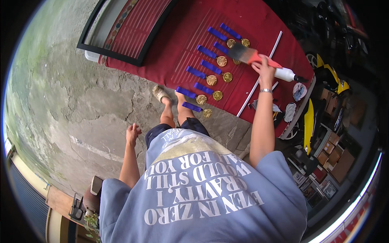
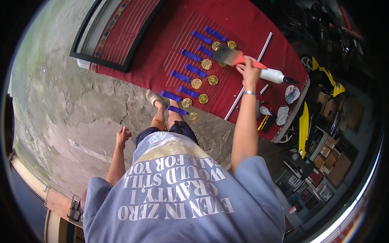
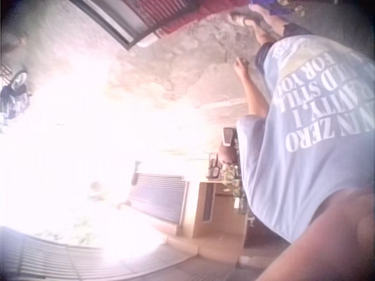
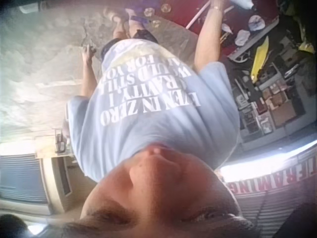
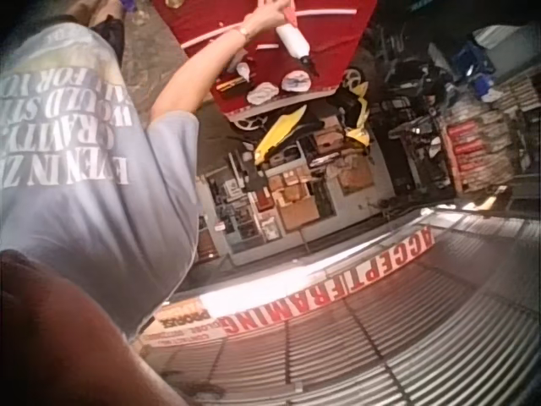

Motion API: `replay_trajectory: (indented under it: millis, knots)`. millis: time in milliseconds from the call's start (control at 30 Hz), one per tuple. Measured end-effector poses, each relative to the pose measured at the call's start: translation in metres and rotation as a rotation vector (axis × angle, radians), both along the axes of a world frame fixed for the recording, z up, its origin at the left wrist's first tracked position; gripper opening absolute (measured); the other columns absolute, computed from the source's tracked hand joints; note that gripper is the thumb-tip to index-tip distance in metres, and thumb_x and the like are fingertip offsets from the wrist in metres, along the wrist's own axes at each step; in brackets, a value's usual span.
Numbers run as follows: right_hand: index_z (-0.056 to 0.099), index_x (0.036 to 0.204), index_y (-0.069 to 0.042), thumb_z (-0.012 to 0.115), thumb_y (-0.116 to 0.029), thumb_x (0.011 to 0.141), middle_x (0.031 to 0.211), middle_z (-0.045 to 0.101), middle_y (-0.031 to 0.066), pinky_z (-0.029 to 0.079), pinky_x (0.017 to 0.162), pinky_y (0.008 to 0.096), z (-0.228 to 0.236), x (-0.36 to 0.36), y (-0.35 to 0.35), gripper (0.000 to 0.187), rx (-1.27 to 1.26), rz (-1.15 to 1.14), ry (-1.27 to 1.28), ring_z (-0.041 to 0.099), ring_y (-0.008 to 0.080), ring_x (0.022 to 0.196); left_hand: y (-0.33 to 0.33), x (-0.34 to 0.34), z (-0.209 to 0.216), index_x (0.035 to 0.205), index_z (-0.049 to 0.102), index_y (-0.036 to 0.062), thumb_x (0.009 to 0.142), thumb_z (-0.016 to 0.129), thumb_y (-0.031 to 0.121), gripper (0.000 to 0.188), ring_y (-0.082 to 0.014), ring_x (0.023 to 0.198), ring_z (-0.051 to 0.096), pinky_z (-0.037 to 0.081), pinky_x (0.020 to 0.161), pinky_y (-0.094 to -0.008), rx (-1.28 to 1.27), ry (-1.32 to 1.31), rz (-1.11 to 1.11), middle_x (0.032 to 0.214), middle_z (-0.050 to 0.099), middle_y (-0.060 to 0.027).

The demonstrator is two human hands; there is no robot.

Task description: The person arranges medals and ribbons inside a display frame, then uses a brush to clean the surface. They measure and cut plastic strips with a utility knife, apply glue to the strips, and attach them to the frame to secure the medals.

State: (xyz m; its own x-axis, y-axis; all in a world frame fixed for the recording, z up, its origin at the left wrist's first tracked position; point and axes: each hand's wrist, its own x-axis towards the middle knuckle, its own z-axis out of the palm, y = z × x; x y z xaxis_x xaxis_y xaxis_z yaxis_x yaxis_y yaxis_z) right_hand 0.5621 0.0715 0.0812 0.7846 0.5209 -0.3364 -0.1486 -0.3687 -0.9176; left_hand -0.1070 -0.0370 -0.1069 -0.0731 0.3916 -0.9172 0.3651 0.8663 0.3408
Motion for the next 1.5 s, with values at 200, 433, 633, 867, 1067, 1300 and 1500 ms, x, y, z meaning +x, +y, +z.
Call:
replay_trajectory:
  millis: [200, 433, 633, 867, 1067, 1300, 1500]
  knots:
    - [0.072, 0.094, -0.004, 0.060, -0.026, 0.090, 0.081, 0.073, 0.0175, 0.058, 0.070, 0.0416, 0.027, -0.008, -0.024, 0.026, -0.536, 0.190, -0.958, 0.073, 0.0320, 0.072, -0.058, -0.036, 0.002, 0.106, 0.064, 0.0038, 0.097, 0.056, 0.054, 0.052, -0.0194, 0.070, 0.067, 0.047, 0.063, -0.0315, -0.233, 0.004, 0.009, 0.079, 0.066, -0.0057]
    - [0.067, 0.080, -0.003, 0.052, -0.024, 0.093, 0.077, 0.067, 0.0219, 0.055, 0.067, 0.0502, 0.021, -0.151, 0.108, 0.029, -0.141, 0.482, -0.899, 0.066, 0.0440, 0.073, 0.039, 0.027, 0.026, 0.081, 0.064, -0.0002, 0.099, 0.056, 0.052, 0.056, -0.0185, 0.064, 0.064, 0.051, 0.063, -0.0318, 0.109, -0.048, -0.020, 0.070, 0.064, -0.0081]
    - [0.067, 0.108, 0.001, 0.064, -0.023, 0.096, 0.092, 0.071, 0.0119, 0.062, 0.066, 0.0317, -0.010, -0.131, 0.084, 0.027, 0.094, 0.294, -0.057, 0.073, 0.0204, 0.076, 0.063, 0.045, 0.044, 0.084, 0.064, 0.0017, 0.100, 0.056, 0.051, 0.053, -0.0138, 0.061, 0.060, 0.050, 0.061, -0.0276, 0.227, -0.226, 0.065, 0.066, 0.060, -0.0039]
    - [0.072, 0.092, 0.003, 0.060, -0.024, 0.091, 0.084, 0.074, 0.0187, 0.059, 0.069, 0.0429, 0.018, 0.005, -0.051, 0.029, -0.624, 0.038, -0.859, 0.074, 0.0335, 0.078, -0.036, -0.022, 0.011, 0.102, 0.065, 0.0025, 0.099, 0.057, 0.050, 0.048, -0.0142, 0.063, 0.063, 0.047, 0.059, -0.0274, -0.004, -0.071, 0.163, 0.072, 0.064, -0.0024]
    - [0.073, 0.093, -0.009, 0.052, -0.031, 0.090, 0.091, 0.071, 0.0212, 0.056, 0.078, 0.0516, 0.012, -0.050, 0.011, 0.030, -0.591, 0.298, -0.983, 0.068, 0.0427, 0.087, -0.072, -0.056, 0.006, 0.104, 0.066, 0.0058, 0.100, 0.055, 0.048, 0.044, -0.0150, 0.066, 0.065, 0.047, 0.061, -0.0311, -0.182, 0.010, 0.087, 0.075, 0.065, -0.0010]
    - [0.069, 0.104, 0.001, 0.062, -0.024, 0.098, 0.094, 0.072, 0.0121, 0.061, 0.068, 0.0317, 0.027, -0.128, 0.105, 0.027, 0.224, 0.344, 0.002, 0.073, 0.0205, 0.077, 0.009, 0.004, 0.040, 0.103, 0.065, 0.0035, 0.101, 0.055, 0.046, 0.044, -0.0133, 0.072, 0.064, 0.046, 0.068, -0.0283, 0.104, -0.042, 0.098, 0.076, 0.065, -0.0018]
    - [0.068, 0.106, 0.001, 0.066, -0.024, 0.095, 0.093, 0.072, 0.0115, 0.060, 0.064, 0.0307, -0.004, -0.058, 0.046, 0.028, 0.020, 0.183, -0.061, 0.073, 0.0213, 0.075, 0.052, 0.042, 0.065, 0.100, 0.066, 0.0045, 0.102, 0.055, 0.043, 0.040, -0.0122, 0.071, 0.063, 0.047, 0.067, -0.0275, 0.183, -0.102, -0.057, 0.075, 0.064, 0.0001]
